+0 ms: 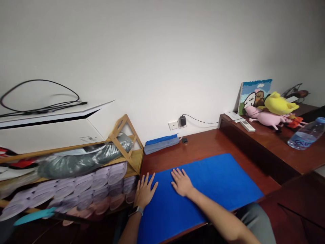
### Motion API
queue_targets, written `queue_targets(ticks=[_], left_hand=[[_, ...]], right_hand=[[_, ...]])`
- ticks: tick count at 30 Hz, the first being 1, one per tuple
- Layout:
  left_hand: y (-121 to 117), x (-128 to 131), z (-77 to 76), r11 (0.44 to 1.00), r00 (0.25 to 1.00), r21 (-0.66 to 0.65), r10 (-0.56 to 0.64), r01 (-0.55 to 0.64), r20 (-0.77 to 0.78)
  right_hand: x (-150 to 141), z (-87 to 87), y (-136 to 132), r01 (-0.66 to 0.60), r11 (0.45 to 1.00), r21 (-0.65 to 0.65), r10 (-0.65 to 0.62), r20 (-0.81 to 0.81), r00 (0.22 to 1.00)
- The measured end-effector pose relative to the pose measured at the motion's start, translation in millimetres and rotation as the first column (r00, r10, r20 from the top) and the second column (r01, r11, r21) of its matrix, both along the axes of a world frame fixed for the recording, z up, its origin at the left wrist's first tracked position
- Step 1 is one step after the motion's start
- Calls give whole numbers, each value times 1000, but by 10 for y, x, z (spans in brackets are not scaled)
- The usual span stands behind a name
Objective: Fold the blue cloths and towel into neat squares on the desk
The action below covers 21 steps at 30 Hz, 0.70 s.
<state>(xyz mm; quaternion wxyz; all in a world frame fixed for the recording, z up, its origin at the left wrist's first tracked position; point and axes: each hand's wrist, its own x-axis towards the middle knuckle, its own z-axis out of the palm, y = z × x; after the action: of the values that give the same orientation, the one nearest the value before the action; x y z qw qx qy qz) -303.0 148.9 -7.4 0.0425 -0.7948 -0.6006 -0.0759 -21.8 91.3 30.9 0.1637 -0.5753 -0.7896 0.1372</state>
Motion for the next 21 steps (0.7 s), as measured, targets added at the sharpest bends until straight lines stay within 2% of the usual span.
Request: queue_targets(ticks=[2, 3, 5, 7, 9, 12, 14, 15, 17, 21], left_hand=[[11, -5, -2, 1000, 1000, -11, 7, -7, -9], [15, -8, 1, 1000, 1000, -16, 7, -7, -15], [21, -12, 12, 1000, 1000, -24, 2, -3, -27], [24, -10, 28, 999, 999, -34, 2, -3, -38], [27, -2, 45, 999, 999, -50, 15, -17, -46], [35, 2, 62, 995, 998, -87, 38, -43, -57], [45, -9, 61, 994, 998, -104, 33, -40, -62], [52, -19, 56, 994, 998, -105, 27, -33, -61], [67, -44, 37, 995, 998, -96, 14, -19, -53], [112, -90, -26, 998, 999, -66, 22, -24, -36]], right_hand=[[-170, -60, -10, -39, 999, -31, 38, -28, 999], [-116, -84, -13, -32, 999, -41, 31, -29, 999], [243, -122, -18, 24, 998, -54, -24, -2, 1000], [866, -153, -32, 127, 989, -69, -123, 67, 990], [1631, -185, -61, 267, 960, -82, -251, 166, 954], [2736, -253, -115, 506, 857, -92, -464, 287, 838], [3265, -320, -145, 605, 791, -88, -553, 320, 769], [3443, -358, -156, 625, 776, -81, -573, 322, 753], [3632, -431, -167, 636, 769, -68, -589, 311, 746], [3631, -517, -165, 630, 774, -56, -589, 302, 750]])
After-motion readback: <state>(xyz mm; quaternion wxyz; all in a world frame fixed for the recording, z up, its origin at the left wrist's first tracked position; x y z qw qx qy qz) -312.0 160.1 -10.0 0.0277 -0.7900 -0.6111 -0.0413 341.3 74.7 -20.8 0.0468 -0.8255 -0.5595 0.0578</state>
